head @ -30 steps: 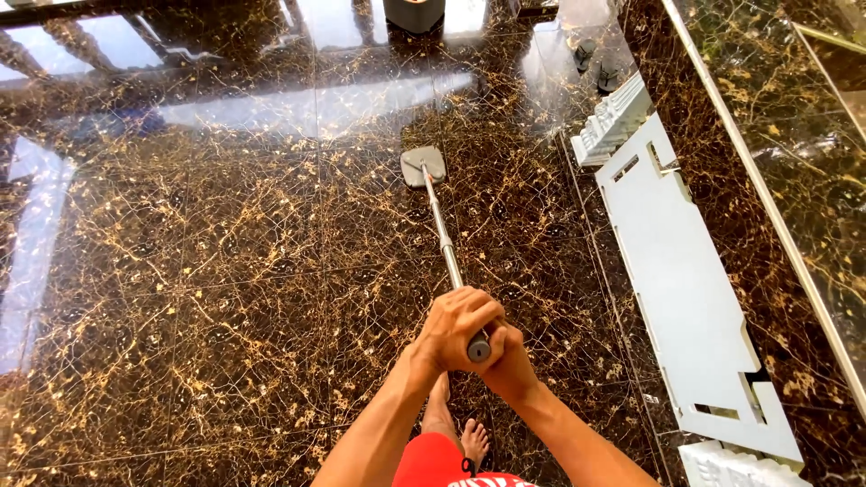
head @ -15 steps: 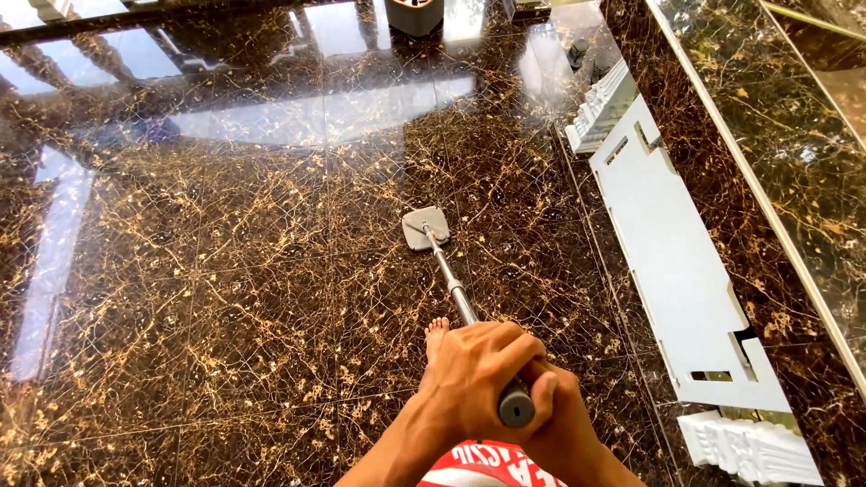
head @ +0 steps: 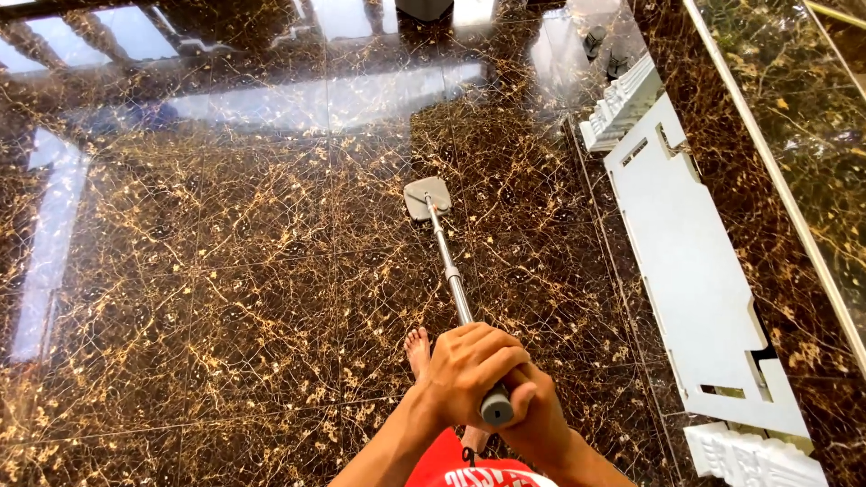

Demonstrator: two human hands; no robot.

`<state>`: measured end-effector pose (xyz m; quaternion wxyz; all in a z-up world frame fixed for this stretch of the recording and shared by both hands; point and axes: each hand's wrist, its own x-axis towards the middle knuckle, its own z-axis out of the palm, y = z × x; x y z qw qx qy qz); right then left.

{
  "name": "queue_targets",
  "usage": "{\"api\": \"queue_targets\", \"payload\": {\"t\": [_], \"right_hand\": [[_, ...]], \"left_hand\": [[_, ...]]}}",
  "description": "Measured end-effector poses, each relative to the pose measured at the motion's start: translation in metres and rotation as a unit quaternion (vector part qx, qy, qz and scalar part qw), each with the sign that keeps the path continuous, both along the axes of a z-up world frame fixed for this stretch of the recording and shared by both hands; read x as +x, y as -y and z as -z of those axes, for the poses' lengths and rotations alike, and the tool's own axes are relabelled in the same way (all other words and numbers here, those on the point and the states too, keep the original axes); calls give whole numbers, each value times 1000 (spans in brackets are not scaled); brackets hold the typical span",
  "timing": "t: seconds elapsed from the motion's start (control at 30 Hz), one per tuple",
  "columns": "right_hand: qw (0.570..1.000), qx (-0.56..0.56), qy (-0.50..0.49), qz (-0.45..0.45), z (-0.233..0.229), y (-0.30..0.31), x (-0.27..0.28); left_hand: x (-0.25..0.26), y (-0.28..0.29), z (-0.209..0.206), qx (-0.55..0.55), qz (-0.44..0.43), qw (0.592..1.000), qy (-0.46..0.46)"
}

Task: Mopping a dark marble floor using a flat mop.

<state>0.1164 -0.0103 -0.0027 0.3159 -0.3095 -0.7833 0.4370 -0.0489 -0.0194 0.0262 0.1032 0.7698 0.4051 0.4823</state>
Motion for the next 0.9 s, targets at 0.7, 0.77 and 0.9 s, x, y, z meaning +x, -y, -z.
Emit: {"api": "queue_targets", "payload": {"t": [0.7, 0.77, 0.9], "right_hand": [[999, 52, 0, 14, 147, -197, -160], [998, 66, -4, 21, 144, -200, -161], [998, 36, -21, 42, 139, -186, -156]], "left_hand": [[-156, -192, 143, 5, -27, 999, -34], [-157, -197, 139, 7, -28, 999, -36], [-149, -192, 137, -1, -17, 998, -53]]}}
